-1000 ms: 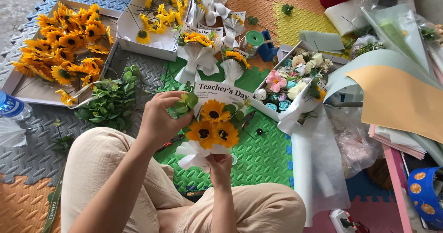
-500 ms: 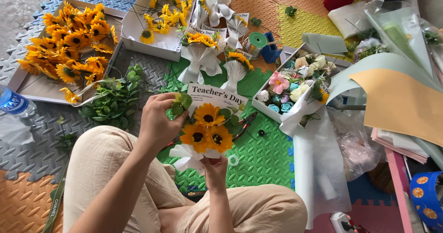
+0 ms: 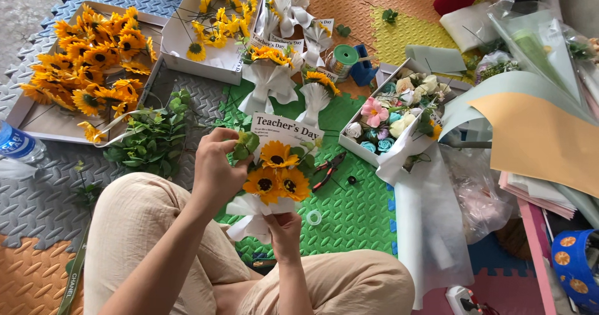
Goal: The person arranges a small bouquet of artificial sunflowers and green leaves, wrapping the stems in white tissue paper and securing it with tape. They then insert a 'Teacher's Day' card into the arrangement and adjust the flowers and wrapping.
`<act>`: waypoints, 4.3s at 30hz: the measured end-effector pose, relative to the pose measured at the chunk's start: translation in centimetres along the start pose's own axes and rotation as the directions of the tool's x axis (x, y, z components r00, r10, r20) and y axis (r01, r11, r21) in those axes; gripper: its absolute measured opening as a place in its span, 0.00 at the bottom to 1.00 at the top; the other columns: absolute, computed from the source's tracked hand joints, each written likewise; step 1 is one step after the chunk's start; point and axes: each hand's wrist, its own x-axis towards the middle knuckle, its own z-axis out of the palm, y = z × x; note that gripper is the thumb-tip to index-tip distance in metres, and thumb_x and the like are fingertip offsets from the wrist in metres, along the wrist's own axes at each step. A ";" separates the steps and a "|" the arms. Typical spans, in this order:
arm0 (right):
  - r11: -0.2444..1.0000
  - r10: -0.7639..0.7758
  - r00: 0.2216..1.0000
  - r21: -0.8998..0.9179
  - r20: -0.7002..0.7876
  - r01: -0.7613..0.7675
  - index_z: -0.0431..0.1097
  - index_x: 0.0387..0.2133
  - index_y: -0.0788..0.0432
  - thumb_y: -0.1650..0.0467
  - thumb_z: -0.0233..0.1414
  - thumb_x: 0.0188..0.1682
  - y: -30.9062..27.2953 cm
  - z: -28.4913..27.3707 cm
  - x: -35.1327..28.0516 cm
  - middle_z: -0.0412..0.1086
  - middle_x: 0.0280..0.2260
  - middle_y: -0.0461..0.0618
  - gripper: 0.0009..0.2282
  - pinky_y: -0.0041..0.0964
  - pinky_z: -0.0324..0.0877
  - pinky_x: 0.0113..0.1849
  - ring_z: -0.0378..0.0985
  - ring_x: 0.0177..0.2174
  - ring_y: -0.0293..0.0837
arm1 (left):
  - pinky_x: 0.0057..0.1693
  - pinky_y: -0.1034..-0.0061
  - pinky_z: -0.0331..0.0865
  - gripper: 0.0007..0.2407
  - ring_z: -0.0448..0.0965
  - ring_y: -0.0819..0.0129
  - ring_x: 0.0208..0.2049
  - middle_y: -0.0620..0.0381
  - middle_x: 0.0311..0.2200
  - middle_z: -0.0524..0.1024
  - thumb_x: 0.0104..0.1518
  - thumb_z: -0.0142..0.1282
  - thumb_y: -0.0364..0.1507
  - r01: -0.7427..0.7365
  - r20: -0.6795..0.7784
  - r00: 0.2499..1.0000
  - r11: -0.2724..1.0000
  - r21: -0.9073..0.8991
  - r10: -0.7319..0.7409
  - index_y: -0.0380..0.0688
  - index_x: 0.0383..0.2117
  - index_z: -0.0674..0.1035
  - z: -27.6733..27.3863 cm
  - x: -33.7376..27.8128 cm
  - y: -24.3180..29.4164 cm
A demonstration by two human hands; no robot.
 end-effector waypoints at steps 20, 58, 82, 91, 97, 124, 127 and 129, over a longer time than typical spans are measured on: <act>0.986 -0.006 0.996 -0.166 -0.091 -0.009 0.75 0.46 0.64 0.79 0.66 0.35 -0.2 -1.4 1.4 0.80 0.42 0.55 0.21 0.42 0.78 0.45 0.81 0.42 0.46 | 0.50 0.72 0.76 0.26 0.82 0.67 0.43 0.54 0.44 0.83 0.40 0.76 0.29 0.153 0.360 0.895 0.579 -0.801 0.262 0.42 0.48 0.79 7.4 -5.2 -7.8; -0.170 0.190 0.921 -0.912 0.341 0.373 0.82 0.27 0.49 0.67 0.61 0.43 -39.3 13.2 2.3 0.81 0.42 0.43 0.02 0.37 0.74 0.47 0.82 0.50 0.39 | 0.40 0.77 0.76 0.15 0.84 0.72 0.36 0.56 0.36 0.88 0.44 0.74 0.28 0.066 0.316 0.882 0.571 -0.818 0.351 0.41 0.39 0.86 -4.2 -1.8 1.5; -0.049 0.027 0.873 -0.872 0.487 0.488 0.78 0.26 0.54 0.71 0.61 0.45 -40.5 12.9 1.0 0.77 0.30 0.42 0.00 0.34 0.73 0.38 0.80 0.32 0.39 | 0.38 0.69 0.79 0.13 0.87 0.63 0.30 0.50 0.27 0.89 0.37 0.78 0.25 0.367 0.575 0.806 0.646 -0.670 0.138 0.37 0.29 0.86 -4.2 -2.3 -2.4; -0.179 0.056 0.738 -0.720 0.673 0.670 0.74 0.27 0.55 0.73 0.58 0.47 -39.6 12.9 0.8 0.74 0.28 0.42 0.02 0.39 0.67 0.37 0.73 0.30 0.45 | 0.40 0.70 0.76 0.16 0.85 0.67 0.33 0.51 0.31 0.90 0.40 0.76 0.24 0.388 0.585 0.798 0.621 -0.681 0.143 0.37 0.37 0.88 -4.5 -2.2 -2.5; -0.221 0.128 0.721 -0.689 0.681 0.690 0.73 0.28 0.54 0.73 0.56 0.48 -38.9 12.3 0.6 0.73 0.28 0.42 0.01 0.42 0.63 0.39 0.74 0.30 0.46 | 0.39 0.71 0.77 0.15 0.86 0.67 0.33 0.52 0.32 0.91 0.41 0.75 0.25 0.357 0.585 0.789 0.636 -0.684 0.186 0.38 0.37 0.89 -5.3 -2.1 -1.3; -0.120 0.136 0.865 -0.859 0.482 0.498 0.79 0.27 0.53 0.69 0.57 0.46 -38.4 12.7 0.4 0.79 0.29 0.41 0.03 0.41 0.72 0.38 0.81 0.32 0.44 | 0.38 0.76 0.73 0.14 0.81 0.74 0.30 0.56 0.29 0.87 0.41 0.76 0.26 0.261 0.481 0.838 0.583 -0.769 0.259 0.36 0.34 0.86 -5.4 -2.2 -0.9; -0.141 0.169 0.858 -0.850 0.485 0.508 0.79 0.27 0.52 0.70 0.55 0.47 -37.8 12.2 0.5 0.78 0.29 0.40 0.04 0.42 0.71 0.38 0.80 0.30 0.44 | 0.37 0.73 0.74 0.14 0.83 0.68 0.30 0.52 0.28 0.87 0.39 0.76 0.26 0.331 0.523 0.841 0.637 -0.696 0.134 0.36 0.33 0.86 -5.6 -2.2 -1.0; -0.106 0.137 0.874 -0.870 0.466 0.481 0.78 0.29 0.52 0.69 0.56 0.48 -37.4 12.1 0.6 0.78 0.30 0.42 0.03 0.40 0.72 0.36 0.80 0.32 0.42 | 0.39 0.73 0.76 0.15 0.84 0.70 0.32 0.53 0.30 0.88 0.41 0.75 0.29 0.292 0.519 0.826 0.623 -0.726 0.218 0.37 0.36 0.86 -5.6 -2.0 -0.9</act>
